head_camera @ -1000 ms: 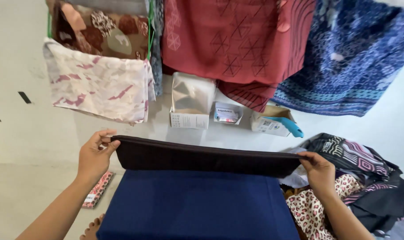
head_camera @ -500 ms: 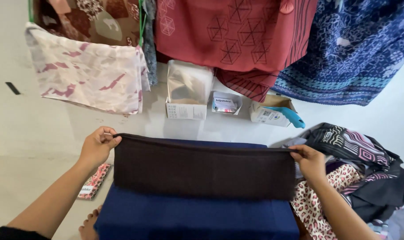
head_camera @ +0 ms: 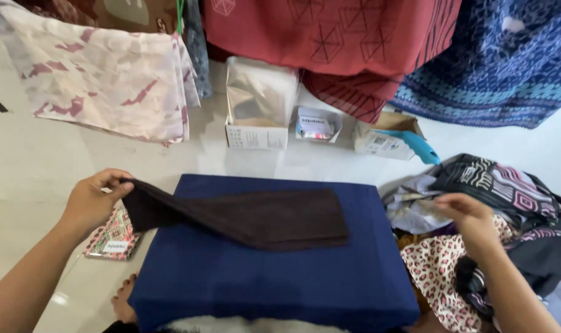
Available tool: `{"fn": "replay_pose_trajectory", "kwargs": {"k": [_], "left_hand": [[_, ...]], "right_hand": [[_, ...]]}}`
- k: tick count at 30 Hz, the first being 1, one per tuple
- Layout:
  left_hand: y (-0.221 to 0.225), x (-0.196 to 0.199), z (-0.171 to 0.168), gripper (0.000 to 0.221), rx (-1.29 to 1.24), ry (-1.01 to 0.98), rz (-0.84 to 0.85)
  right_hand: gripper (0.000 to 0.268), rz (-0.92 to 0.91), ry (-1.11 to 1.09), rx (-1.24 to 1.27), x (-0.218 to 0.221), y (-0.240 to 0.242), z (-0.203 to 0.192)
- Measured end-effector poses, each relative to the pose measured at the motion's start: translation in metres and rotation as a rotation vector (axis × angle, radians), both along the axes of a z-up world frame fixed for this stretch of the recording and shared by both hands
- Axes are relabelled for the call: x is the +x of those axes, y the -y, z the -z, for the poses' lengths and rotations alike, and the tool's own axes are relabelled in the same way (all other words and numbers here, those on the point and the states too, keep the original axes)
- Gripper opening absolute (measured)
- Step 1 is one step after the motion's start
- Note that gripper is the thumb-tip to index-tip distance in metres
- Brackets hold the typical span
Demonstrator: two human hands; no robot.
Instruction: Folding a brown fabric garment and using a lint roller to clean it on a workspace on the floor.
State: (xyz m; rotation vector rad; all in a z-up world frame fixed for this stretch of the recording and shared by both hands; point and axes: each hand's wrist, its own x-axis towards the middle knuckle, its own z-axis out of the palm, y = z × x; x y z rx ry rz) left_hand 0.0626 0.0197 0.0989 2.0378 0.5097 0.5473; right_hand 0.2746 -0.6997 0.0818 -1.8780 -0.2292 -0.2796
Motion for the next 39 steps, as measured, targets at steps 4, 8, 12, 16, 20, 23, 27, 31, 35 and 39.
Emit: {"fn": "replay_pose_trajectory", "kwargs": {"k": [4, 8, 12, 16, 20, 23, 27, 31, 35, 39], "left_hand": [[0.004, -0.004, 0.006, 0.018, 0.186, -0.204, 0.054], [0.005, -0.009, 0.011, 0.021, 0.254, -0.217, 0.072], [0.007, -0.013, 0.004, 0.018, 0.266, -0.218, 0.021], [-0.012, -0.014, 0.027, 0.016, 0.301, -0.212, 0.014], [-0.011, -0.019, 0.030, 0.015, 0.344, -0.208, -0.008], [-0.021, -0.021, 0.039, 0.016, 0.356, -0.208, 0.000], [-0.039, -0.025, 0.059, 0.017, 0.369, -0.197, -0.059], [-0.051, -0.031, 0.071, 0.014, 0.230, -0.109, -0.035], [-0.055, -0.033, 0.077, 0.015, 0.167, -0.100, -0.017], [-0.054, -0.033, 0.078, 0.013, 0.166, -0.101, -0.016]], "right_hand": [[0.043, -0.343, -0.157, -0.531, -0.046, -0.072, -0.008], [0.044, -0.396, 0.055, -0.793, -0.044, -0.096, 0.043], [0.038, -0.417, 0.283, -0.786, -0.033, -0.118, 0.067], [0.027, -0.398, 0.438, -0.870, -0.026, -0.135, 0.080], [0.019, -0.372, 0.403, -0.922, -0.027, -0.144, 0.087], [0.010, -0.327, 0.497, -0.944, -0.030, -0.148, 0.084], [0.009, -0.362, 0.537, -0.940, -0.039, -0.143, 0.069], [0.015, -0.408, 0.533, -0.965, -0.039, -0.129, 0.085], [0.013, -0.388, 0.674, -0.979, -0.042, -0.129, 0.084], [0.017, -0.436, 0.775, -1.052, -0.041, -0.131, 0.082]]}}
